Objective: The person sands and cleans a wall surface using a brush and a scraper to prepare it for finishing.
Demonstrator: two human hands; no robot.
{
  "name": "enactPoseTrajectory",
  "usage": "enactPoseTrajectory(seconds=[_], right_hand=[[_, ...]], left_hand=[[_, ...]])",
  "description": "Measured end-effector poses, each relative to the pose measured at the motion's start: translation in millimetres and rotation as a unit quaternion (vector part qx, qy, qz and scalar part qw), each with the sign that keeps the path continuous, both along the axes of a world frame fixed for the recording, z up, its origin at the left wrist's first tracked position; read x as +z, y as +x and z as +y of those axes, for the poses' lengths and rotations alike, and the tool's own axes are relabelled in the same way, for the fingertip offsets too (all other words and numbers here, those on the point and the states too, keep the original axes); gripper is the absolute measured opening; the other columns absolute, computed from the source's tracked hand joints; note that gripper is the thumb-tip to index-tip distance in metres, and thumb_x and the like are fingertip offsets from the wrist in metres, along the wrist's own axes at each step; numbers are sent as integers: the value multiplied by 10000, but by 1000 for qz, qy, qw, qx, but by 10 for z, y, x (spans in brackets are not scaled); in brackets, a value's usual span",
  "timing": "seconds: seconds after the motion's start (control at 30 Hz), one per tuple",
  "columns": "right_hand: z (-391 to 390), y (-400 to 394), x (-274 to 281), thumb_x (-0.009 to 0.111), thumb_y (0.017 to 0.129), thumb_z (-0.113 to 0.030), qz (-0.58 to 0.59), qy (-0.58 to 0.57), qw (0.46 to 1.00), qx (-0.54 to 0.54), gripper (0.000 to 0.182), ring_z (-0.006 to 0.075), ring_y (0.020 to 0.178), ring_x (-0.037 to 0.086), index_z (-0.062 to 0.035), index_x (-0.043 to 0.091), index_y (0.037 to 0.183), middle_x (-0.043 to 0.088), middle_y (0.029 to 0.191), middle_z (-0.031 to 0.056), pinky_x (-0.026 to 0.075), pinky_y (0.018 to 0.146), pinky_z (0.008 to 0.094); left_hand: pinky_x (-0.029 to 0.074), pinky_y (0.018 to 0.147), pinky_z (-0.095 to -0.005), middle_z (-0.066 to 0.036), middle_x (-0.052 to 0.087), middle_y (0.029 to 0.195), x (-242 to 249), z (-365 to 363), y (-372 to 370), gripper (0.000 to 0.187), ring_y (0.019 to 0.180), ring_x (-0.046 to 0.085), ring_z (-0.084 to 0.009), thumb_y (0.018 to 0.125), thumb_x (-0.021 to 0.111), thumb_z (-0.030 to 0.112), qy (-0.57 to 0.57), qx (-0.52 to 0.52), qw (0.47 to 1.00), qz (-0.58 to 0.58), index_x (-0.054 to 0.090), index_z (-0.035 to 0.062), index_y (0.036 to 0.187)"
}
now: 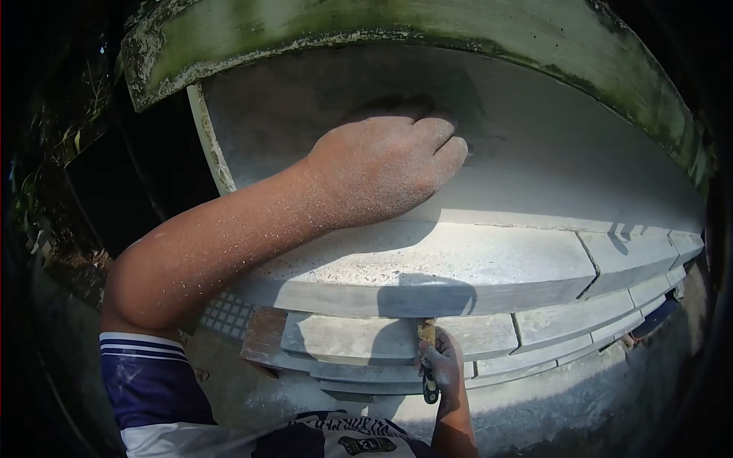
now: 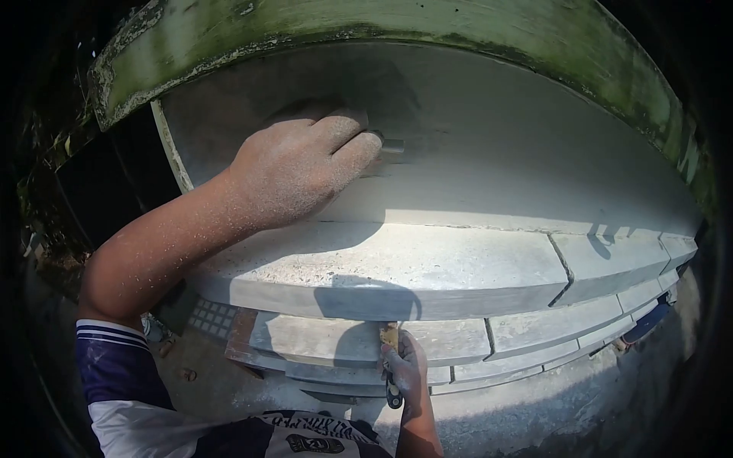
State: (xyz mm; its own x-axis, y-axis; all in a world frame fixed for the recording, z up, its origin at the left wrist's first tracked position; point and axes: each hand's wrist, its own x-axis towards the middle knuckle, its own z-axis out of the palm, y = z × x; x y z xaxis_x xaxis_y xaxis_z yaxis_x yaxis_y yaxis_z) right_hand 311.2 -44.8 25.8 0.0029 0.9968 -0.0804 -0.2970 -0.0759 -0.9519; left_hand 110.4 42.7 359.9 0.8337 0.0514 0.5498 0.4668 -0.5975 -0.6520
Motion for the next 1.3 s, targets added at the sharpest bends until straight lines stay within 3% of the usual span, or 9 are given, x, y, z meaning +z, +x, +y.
enactPoseTrajectory(seconds=[0.17, 0.37, 0.47, 0.57, 0.7, 0.9, 1.0, 1.1, 1.3], right_hand=[[21, 42, -37, 613, 998, -48, 12, -4, 1000, 13, 264, 127, 586, 616, 36, 601, 1249, 623, 833, 53, 468, 491, 258], [27, 75, 8, 664, 985, -99, -11, -8, 1000, 26, 175, 135, 543, 619, 4, 610, 1115, 640, 750, 52, 468, 467, 265], [48, 84, -57, 665, 986, -101, -32, -9, 999, 24, 175, 140, 546, 623, 3, 610, 1116, 641, 752, 51, 473, 470, 270], [46, 95, -133, 662, 999, -86, -12, -8, 1000, 27, 237, 126, 565, 628, 25, 631, 1206, 652, 802, 47, 473, 483, 260], [51, 82, -182, 662, 1000, -96, -4, -22, 999, 33, 201, 132, 565, 632, 15, 624, 1164, 651, 789, 49, 474, 476, 264], [17, 58, -109, 654, 999, -98, -21, -32, 999, 21, 150, 143, 554, 624, 4, 601, 1095, 641, 753, 51, 477, 467, 268], [39, 25, -72, 656, 999, -99, -16, -23, 1000, 12, 155, 140, 552, 620, 6, 602, 1099, 638, 750, 48, 476, 466, 267], [34, 39, -49, 658, 998, -100, -20, -19, 1000, 11, 158, 139, 554, 620, 6, 604, 1103, 636, 747, 47, 475, 465, 266], [48, 34, -64, 659, 996, -100, -10, -9, 1000, 7, 166, 140, 548, 619, 4, 604, 1112, 643, 745, 57, 474, 462, 266]], left_hand=[[613, 689, -387, -154, 631, 918, -39, 169, 172, 176, 826, 725, -290, 843, 644, 74, -26, -63, 998, -8, 625, -14, 995], [616, 709, -380, -174, 643, 1003, -121, 65, -62, 273, 831, 717, -295, 847, 650, 102, -25, -7, 998, 53, 642, -39, 1080], [627, 674, -392, -180, 678, 1071, -161, 52, -283, 410, 855, 727, -314, 825, 687, 131, -31, 37, 996, 81, 652, -11, 1208], [632, 691, -385, -181, 670, 1094, -135, -16, -176, 400, 892, 724, -306, 831, 676, 115, -61, 84, 991, 78, 651, -24, 1206], [630, 688, -367, -191, 652, 1149, -122, 61, 199, 315, 866, 721, -307, 840, 660, 83, -53, 18, 994, 93, 657, -31, 1134], [614, 679, -392, -141, 634, 958, -141, -92, -385, 229, 824, 711, -279, 819, 676, 134, -66, 97, 991, 71, 656, -3, 1001], [615, 663, -393, -144, 643, 956, -144, -108, -523, 239, 834, 718, -282, 824, 677, 147, -50, 111, 989, 85, 662, -3, 1009], [607, 634, -392, -180, 666, 1017, -105, -58, -268, 369, 823, 716, -303, 778, 730, 96, -74, 59, 992, 87, 658, -5, 1126], [607, 671, -404, -170, 666, 948, -75, 42, 108, 289, 811, 713, -301, 884, 646, 110, -52, 4, 993, 107, 626, -13, 1145]])
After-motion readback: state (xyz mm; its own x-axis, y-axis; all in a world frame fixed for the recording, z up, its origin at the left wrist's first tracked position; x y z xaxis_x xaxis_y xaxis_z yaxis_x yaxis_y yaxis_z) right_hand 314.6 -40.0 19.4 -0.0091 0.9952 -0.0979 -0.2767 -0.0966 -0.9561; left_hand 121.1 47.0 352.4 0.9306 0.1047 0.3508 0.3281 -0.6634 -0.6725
